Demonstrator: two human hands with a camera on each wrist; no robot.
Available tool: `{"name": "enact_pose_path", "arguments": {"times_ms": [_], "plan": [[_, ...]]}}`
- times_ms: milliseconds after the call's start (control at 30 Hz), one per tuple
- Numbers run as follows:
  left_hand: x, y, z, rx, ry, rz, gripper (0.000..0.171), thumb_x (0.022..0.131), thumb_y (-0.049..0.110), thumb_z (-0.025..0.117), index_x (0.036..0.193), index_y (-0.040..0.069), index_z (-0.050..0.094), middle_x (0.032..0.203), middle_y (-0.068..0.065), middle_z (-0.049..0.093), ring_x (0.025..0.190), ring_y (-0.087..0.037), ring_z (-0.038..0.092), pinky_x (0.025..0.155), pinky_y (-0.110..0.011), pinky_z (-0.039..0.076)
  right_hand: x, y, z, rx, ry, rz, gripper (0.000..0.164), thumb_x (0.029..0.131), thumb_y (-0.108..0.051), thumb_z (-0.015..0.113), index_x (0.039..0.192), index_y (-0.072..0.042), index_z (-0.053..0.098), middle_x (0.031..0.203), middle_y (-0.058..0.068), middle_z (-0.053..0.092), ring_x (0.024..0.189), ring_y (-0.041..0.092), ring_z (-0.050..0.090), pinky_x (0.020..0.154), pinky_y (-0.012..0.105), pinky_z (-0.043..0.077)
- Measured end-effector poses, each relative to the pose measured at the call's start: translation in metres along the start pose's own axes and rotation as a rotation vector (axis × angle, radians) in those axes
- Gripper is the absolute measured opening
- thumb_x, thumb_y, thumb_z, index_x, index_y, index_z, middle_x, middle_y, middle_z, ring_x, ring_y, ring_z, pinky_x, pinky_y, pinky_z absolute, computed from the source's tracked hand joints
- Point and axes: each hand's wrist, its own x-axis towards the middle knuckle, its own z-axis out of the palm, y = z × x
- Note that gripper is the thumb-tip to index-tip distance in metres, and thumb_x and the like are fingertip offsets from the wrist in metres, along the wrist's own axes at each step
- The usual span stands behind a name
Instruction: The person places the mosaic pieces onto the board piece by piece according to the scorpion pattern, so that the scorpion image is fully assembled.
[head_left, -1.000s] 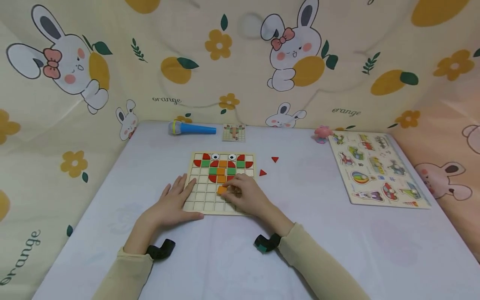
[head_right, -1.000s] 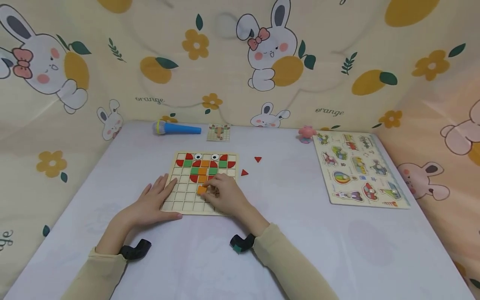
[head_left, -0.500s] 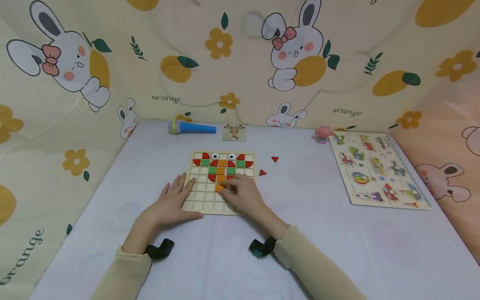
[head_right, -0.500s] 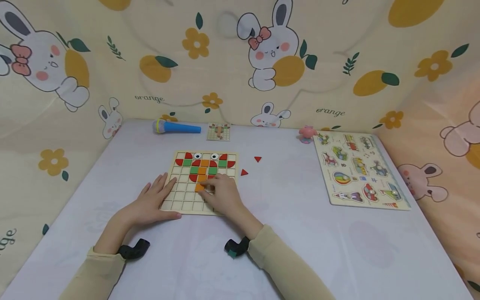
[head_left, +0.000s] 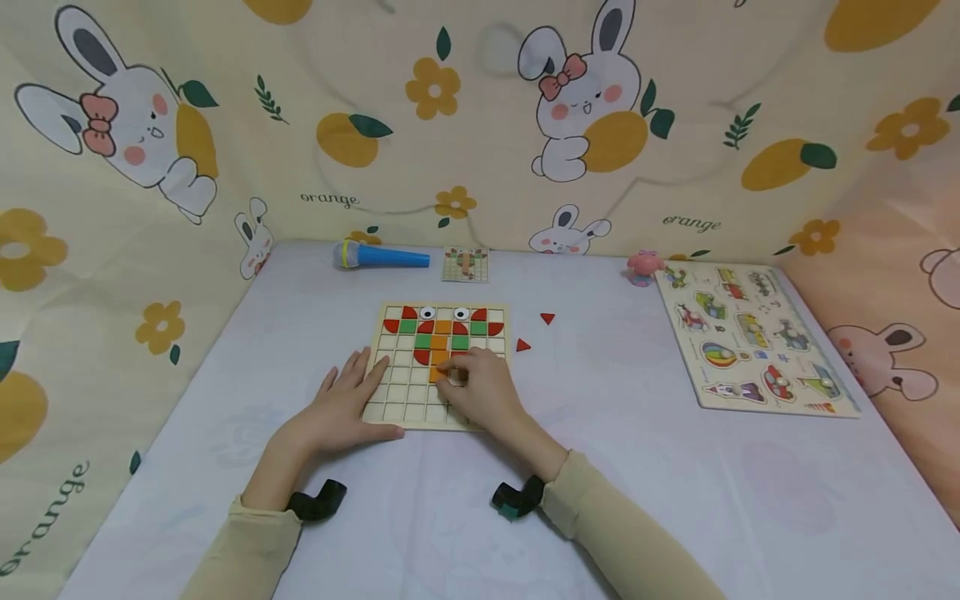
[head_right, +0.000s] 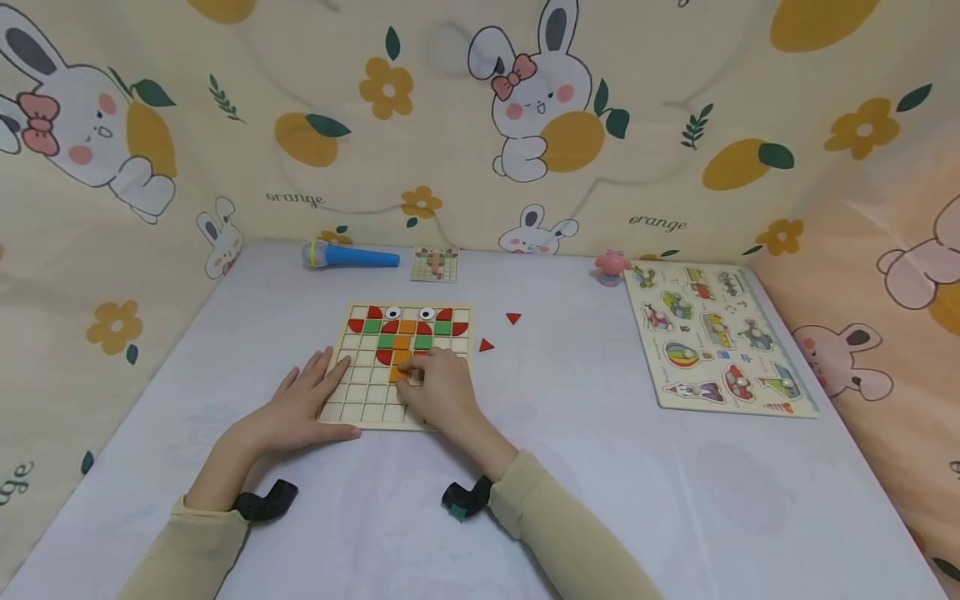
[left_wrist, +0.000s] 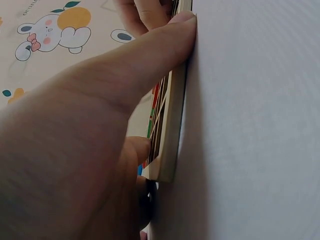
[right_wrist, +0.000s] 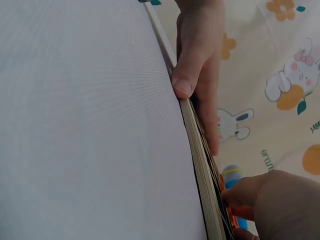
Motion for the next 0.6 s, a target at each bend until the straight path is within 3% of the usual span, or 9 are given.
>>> {"name": "enact_pose_path", "arguments": {"times_ms": [167, 300, 467, 600], "plan": [[0.0, 0.002, 0.002, 0.011, -0.004, -0.004, 0.12, 0.084, 0.067, 0.078, 0.169, 0.004, 0.021, 0.175, -0.028, 0.003, 0.163, -0.048, 0.0, 0.128, -0.069, 0.002, 0.002, 0.006, -0.015, 0.09, -0.004, -0.032, 0.026, 0.096, -0.023, 0.079, 0.117, -0.007, 0.079, 0.084, 0.0, 0.064, 0.077, 0.016, 0.054, 0.068, 0.027, 0.045], [0.0, 0.002, 0.004, 0.009, 0.007, 0.002, 0.119, 0.084, 0.066, 0.078, 0.169, 0.004, 0.021, 0.175, -0.029, 0.004, 0.162, -0.049, 0.001, 0.128, -0.069, 0.002, 0.011, 0.025, -0.047, 0.12, 0.066, -0.021, 0.022, 0.098, -0.018, 0.077, 0.114, -0.003, 0.077, 0.088, 0.006, 0.065, 0.08, 0.022, 0.056, 0.071, 0.032, 0.047], [0.001, 0.003, 0.004, -0.001, 0.003, 0.0, 0.12, 0.084, 0.066, 0.078, 0.17, 0.005, 0.019, 0.176, -0.027, 0.003, 0.163, -0.047, 0.0, 0.128, -0.068, 0.002, 0.017, 0.076, -0.089, 0.061, 0.182, 0.131, 0.023, 0.097, -0.017, 0.077, 0.115, -0.003, 0.076, 0.095, 0.013, 0.066, 0.088, 0.028, 0.058, 0.077, 0.037, 0.045], [0.002, -0.001, 0.003, -0.006, -0.004, -0.005, 0.121, 0.084, 0.067, 0.078, 0.17, 0.006, 0.018, 0.176, -0.026, 0.001, 0.163, -0.046, -0.002, 0.129, -0.066, 0.0, 0.013, 0.109, -0.1, 0.068, 0.22, 0.256, 0.034, 0.097, -0.018, 0.076, 0.126, -0.001, 0.073, 0.101, 0.017, 0.063, 0.091, 0.03, 0.056, 0.078, 0.037, 0.044]]}}
